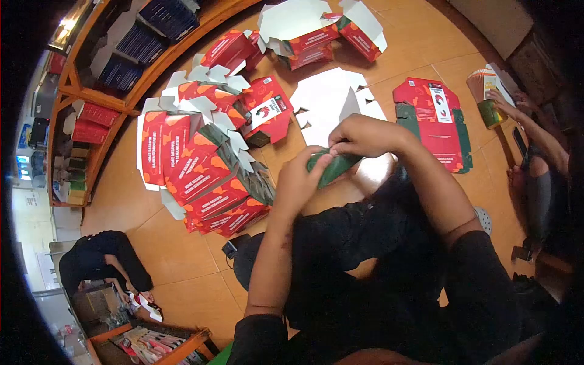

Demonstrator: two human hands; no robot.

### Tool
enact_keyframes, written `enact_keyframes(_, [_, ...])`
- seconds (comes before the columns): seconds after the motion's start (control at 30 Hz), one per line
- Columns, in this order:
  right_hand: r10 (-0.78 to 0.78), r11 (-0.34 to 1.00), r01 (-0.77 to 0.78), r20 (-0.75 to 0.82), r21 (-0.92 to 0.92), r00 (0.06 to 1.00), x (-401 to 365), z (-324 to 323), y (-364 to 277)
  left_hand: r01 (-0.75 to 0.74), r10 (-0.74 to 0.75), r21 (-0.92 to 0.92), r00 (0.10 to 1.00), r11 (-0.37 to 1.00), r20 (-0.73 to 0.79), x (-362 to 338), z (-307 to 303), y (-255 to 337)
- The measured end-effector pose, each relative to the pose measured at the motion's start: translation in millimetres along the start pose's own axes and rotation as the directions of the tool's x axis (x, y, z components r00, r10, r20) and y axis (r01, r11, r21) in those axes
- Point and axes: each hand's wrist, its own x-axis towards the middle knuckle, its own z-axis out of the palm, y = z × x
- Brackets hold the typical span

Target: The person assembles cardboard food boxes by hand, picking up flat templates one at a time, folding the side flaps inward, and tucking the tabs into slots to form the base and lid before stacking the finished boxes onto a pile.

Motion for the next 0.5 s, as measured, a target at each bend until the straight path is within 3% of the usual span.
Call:
enact_keyframes(0.03, [0.033, 0.999, -0.033, -0.03, -0.006, 0.999, -1, -2, -4, -0.007, 0.007, -0.01, 1.0, 1.0, 0.005, 1, -6, 1])
enact_keyframes(0.1, [0.078, 0.996, -0.077, -0.022, 0.035, 0.997, -6, -9, -15, 0.346, -0.298, -0.227, 0.929, 0.91, 0.221, 4, -20, 2])
enact_keyframes(0.13, [-0.038, 0.999, 0.035, -0.242, -0.014, 0.97, -9, -11, -20, 0.339, -0.288, -0.231, 0.93, 0.912, 0.227, 6, -21, -3])
enact_keyframes(0.17, [-0.161, 0.987, 0.137, -0.441, -0.088, 0.883, -12, -14, -26, 0.16, -0.152, -0.284, 0.987, 0.945, 0.051, 6, -21, -12])
enact_keyframes(0.2, [-0.121, 0.979, 0.19, -0.543, 0.071, 0.831, -17, -21, -39, -0.024, -0.017, -0.303, 0.991, 0.953, -0.133, 7, -21, -10])
enact_keyframes(0.23, [-0.094, 0.953, 0.267, -0.699, 0.143, 0.709, -18, -24, -45, -0.026, -0.015, -0.304, 0.991, 0.952, -0.131, 6, -23, -8])
enact_keyframes(0.3, [0.04, 0.886, 0.401, -0.9, 0.233, 0.434, -21, -24, -42, -0.188, 0.067, -0.268, 0.913, 0.945, -0.403, 2, -34, 7])
enact_keyframes(0.33, [0.035, 0.883, 0.41, -0.901, 0.231, 0.433, -22, -24, -35, -0.161, 0.007, -0.304, 0.892, 0.939, -0.451, -3, -39, 22])
enact_keyframes(0.4, [-0.041, 0.967, 0.245, -0.894, 0.077, 0.447, -19, -21, -22, -0.194, 0.034, -0.26, 0.856, 0.946, -0.516, -7, -40, 20])
enact_keyframes(0.43, [-0.045, 0.963, 0.258, -0.896, 0.079, 0.441, -13, -17, -22, -0.222, 0.058, -0.223, 0.819, 0.949, -0.571, -8, -42, 18])
enact_keyframes(0.5, [-0.188, 0.955, 0.296, -0.834, -0.031, 0.519, 1, -6, -26, -0.278, 0.124, -0.176, 0.797, 0.944, -0.591, -6, -41, 16])
